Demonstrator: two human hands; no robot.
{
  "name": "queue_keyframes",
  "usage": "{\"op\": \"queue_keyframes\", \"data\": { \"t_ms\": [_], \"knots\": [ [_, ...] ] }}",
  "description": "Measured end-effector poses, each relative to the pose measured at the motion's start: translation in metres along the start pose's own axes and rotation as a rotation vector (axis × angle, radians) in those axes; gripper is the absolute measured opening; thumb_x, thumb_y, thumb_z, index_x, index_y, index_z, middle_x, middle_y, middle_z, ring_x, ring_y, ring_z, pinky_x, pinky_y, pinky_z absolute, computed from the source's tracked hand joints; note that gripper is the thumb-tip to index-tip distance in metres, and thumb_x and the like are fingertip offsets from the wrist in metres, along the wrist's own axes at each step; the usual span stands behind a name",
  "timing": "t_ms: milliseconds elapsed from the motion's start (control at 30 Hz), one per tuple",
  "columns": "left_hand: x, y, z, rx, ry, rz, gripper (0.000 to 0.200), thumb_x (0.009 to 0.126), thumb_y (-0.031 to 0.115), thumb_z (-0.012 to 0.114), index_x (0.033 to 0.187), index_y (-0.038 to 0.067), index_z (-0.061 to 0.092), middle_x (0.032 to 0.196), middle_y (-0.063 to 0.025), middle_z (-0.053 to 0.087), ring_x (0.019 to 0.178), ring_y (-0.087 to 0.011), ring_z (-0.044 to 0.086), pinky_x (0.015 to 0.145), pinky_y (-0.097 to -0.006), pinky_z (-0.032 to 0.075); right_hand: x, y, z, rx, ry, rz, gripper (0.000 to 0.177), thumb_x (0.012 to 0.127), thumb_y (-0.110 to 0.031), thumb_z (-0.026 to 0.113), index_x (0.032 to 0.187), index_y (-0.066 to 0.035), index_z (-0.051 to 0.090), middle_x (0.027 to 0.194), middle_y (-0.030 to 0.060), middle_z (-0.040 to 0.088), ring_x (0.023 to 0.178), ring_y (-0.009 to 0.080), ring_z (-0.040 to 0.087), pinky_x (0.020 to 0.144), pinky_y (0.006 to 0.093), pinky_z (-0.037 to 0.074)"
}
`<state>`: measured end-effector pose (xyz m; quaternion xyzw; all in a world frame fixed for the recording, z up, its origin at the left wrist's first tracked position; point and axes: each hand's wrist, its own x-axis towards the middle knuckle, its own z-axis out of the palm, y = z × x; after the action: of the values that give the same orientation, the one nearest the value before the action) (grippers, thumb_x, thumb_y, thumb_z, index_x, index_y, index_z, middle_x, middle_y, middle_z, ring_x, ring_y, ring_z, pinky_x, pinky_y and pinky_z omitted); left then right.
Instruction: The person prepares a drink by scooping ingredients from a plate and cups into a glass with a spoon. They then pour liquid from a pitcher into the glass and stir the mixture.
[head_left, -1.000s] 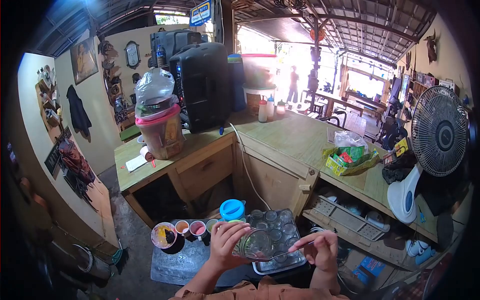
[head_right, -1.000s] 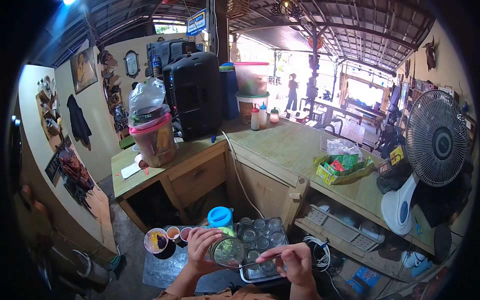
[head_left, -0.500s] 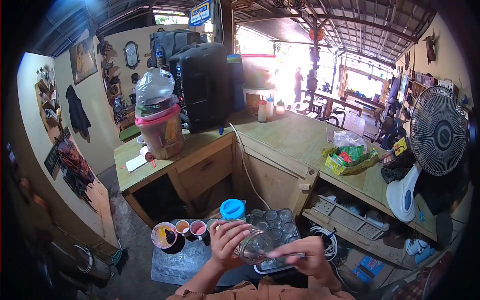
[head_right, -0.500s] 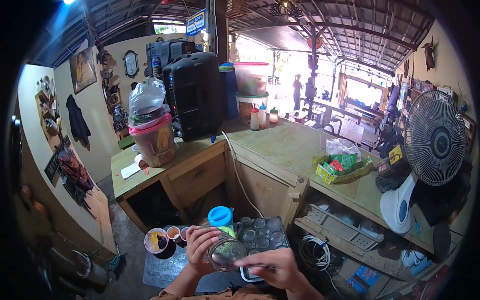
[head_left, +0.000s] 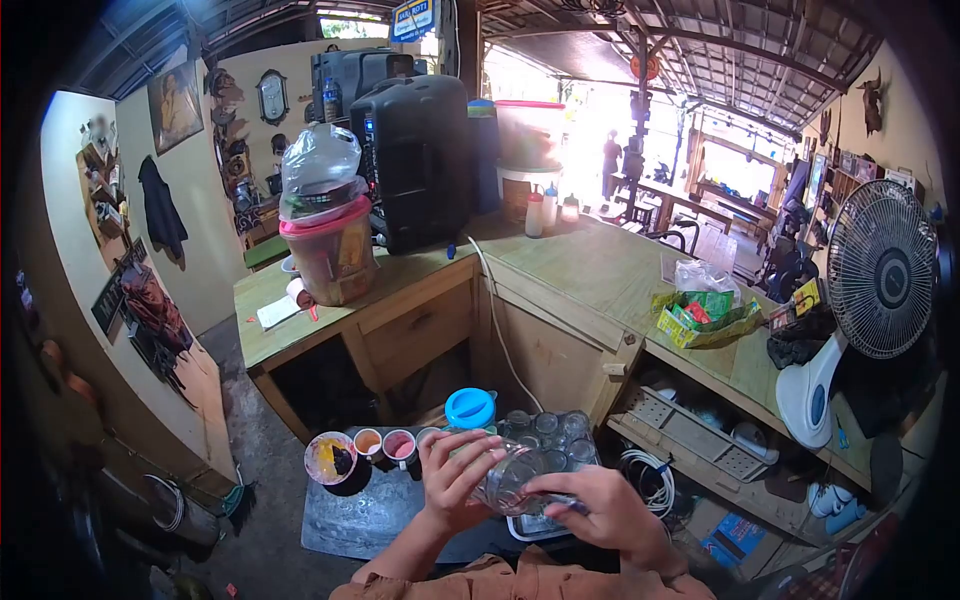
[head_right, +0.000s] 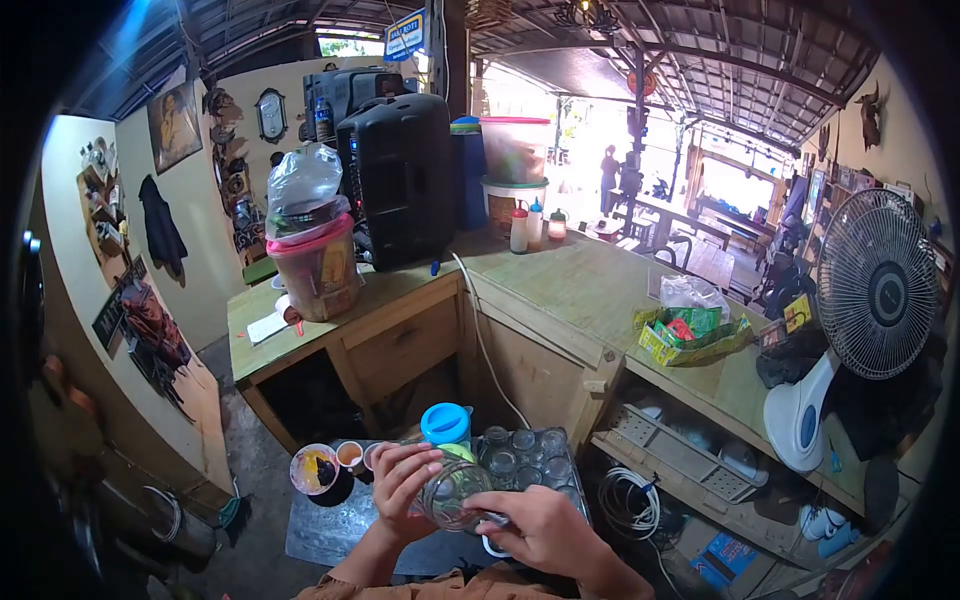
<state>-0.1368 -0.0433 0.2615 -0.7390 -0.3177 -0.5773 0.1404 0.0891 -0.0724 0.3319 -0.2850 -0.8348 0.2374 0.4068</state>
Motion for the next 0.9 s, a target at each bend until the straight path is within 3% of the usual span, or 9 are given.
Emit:
{"op": "queue_keyframes", "data": {
  "t_ms": [133, 200, 400, 533, 600, 667, 800, 867, 900],
  "knots": [
    [-0.001, -0.002, -0.001, -0.007, -0.031, -0.057, 0.066, 0.058, 0.035, 0.085, 0.116, 0.011, 0.064, 0.114, -0.0029, 0.067, 0.104, -0.0236, 0.062, 0.089, -0.0432, 0.038, -0.003, -0.001, -0.010, -0.108, -0.014, -0.065, 0.023, 0.087, -0.030, 0.068, 0.103, -0.014, 0.069, 0.075, 0.0048, 0.066, 0.060, 0.0264, 0.056, 0.062, 0.0354, 0.044],
    [-0.002, 0.000, -0.001, -0.012, -0.059, -0.074, 0.068, 0.056, 0.035, 0.086, 0.116, 0.011, 0.064, 0.115, -0.0034, 0.067, 0.103, -0.0239, 0.062, 0.089, -0.0429, 0.038, -0.003, -0.008, -0.014, -0.088, 0.166, -0.123, 0.022, 0.087, -0.031, 0.068, 0.100, -0.013, 0.068, 0.072, 0.0020, 0.062, 0.060, 0.0248, 0.055, 0.061, 0.0360, 0.043],
    [-0.003, -0.006, 0.000, -0.163, -0.124, -0.198, 0.074, 0.053, 0.034, 0.088, 0.118, 0.007, 0.063, 0.114, -0.0063, 0.067, 0.102, -0.0262, 0.061, 0.090, -0.0418, 0.040, 0.014, -0.005, -0.012, -0.402, -0.067, -0.121, 0.027, 0.085, -0.030, 0.068, 0.103, -0.010, 0.063, 0.080, 0.0012, 0.060, 0.078, 0.0203, 0.056, 0.073, 0.0366, 0.042],
    [-0.001, -0.007, -0.001, -0.350, -0.206, -0.291, 0.082, 0.051, 0.033, 0.092, 0.121, 0.004, 0.061, 0.112, -0.0109, 0.066, 0.100, -0.0278, 0.063, 0.089, -0.0390, 0.046, 0.021, -0.008, -0.015, -0.445, 0.093, -0.234, 0.022, 0.086, -0.022, 0.067, 0.103, -0.010, 0.062, 0.083, 0.0022, 0.057, 0.076, 0.0225, 0.055, 0.075, 0.0372, 0.041],
    [-0.002, -0.007, -0.001, -0.415, -0.229, -0.309, 0.085, 0.050, 0.032, 0.093, 0.123, 0.003, 0.060, 0.112, -0.0121, 0.066, 0.101, -0.0275, 0.064, 0.090, -0.0379, 0.048, 0.031, 0.016, 0.002, -0.338, -0.177, -0.167, 0.023, 0.085, -0.021, 0.067, 0.104, -0.010, 0.061, 0.083, 0.0029, 0.058, 0.075, 0.0237, 0.055, 0.074, 0.0370, 0.041],
    [-0.009, -0.009, 0.001, -0.731, -0.295, -0.560, 0.088, 0.053, 0.032, 0.093, 0.127, 0.001, 0.057, 0.113, -0.0119, 0.067, 0.106, -0.0245, 0.064, 0.095, -0.0370, 0.047, 0.039, 0.018, -0.007, -0.289, -0.201, -0.139, 0.019, 0.085, -0.020, 0.067, 0.100, -0.009, 0.063, 0.082, 0.0032, 0.059, 0.075, 0.0238, 0.055, 0.074, 0.0370, 0.041],
    [-0.022, -0.013, 0.002, -1.255, -0.435, -0.743, 0.094, 0.057, 0.027, 0.091, 0.134, -0.006, 0.047, 0.130, -0.0129, 0.058, 0.118, -0.0209, 0.057, 0.102, -0.0371, 0.044, 0.051, 0.000, -0.034, -0.240, -0.107, -0.156, 0.011, 0.084, -0.017, 0.067, 0.093, -0.010, 0.066, 0.083, 0.0047, 0.059, 0.078, 0.0239, 0.055, 0.076, 0.0366, 0.041],
    [-0.038, -0.019, 0.006, -1.348, -0.432, -0.795, 0.096, 0.059, 0.036, 0.087, 0.135, -0.006, 0.045, 0.131, -0.0148, 0.055, 0.119, -0.0236, 0.056, 0.103, -0.0384, 0.043, 0.057, 0.007, -0.022, -0.113, -0.171, -0.241, 0.013, 0.084, -0.016, 0.067, 0.096, -0.011, 0.067, 0.087, 0.0052, 0.061, 0.083, 0.0245, 0.055, 0.080, 0.0368, 0.041],
    [-0.043, -0.021, 0.010, -1.621, -0.462, -0.879, 0.097, 0.059, 0.045, 0.084, 0.133, -0.006, 0.047, 0.128, -0.0160, 0.056, 0.116, -0.0251, 0.057, 0.101, -0.0388, 0.044, 0.058, 0.009, -0.021, -0.112, -0.172, -0.245, 0.013, 0.084, -0.016, 0.067, 0.096, -0.011, 0.067, 0.087, 0.0052, 0.061, 0.083, 0.0245, 0.055, 0.080, 0.0368, 0.041]
  ]
}}
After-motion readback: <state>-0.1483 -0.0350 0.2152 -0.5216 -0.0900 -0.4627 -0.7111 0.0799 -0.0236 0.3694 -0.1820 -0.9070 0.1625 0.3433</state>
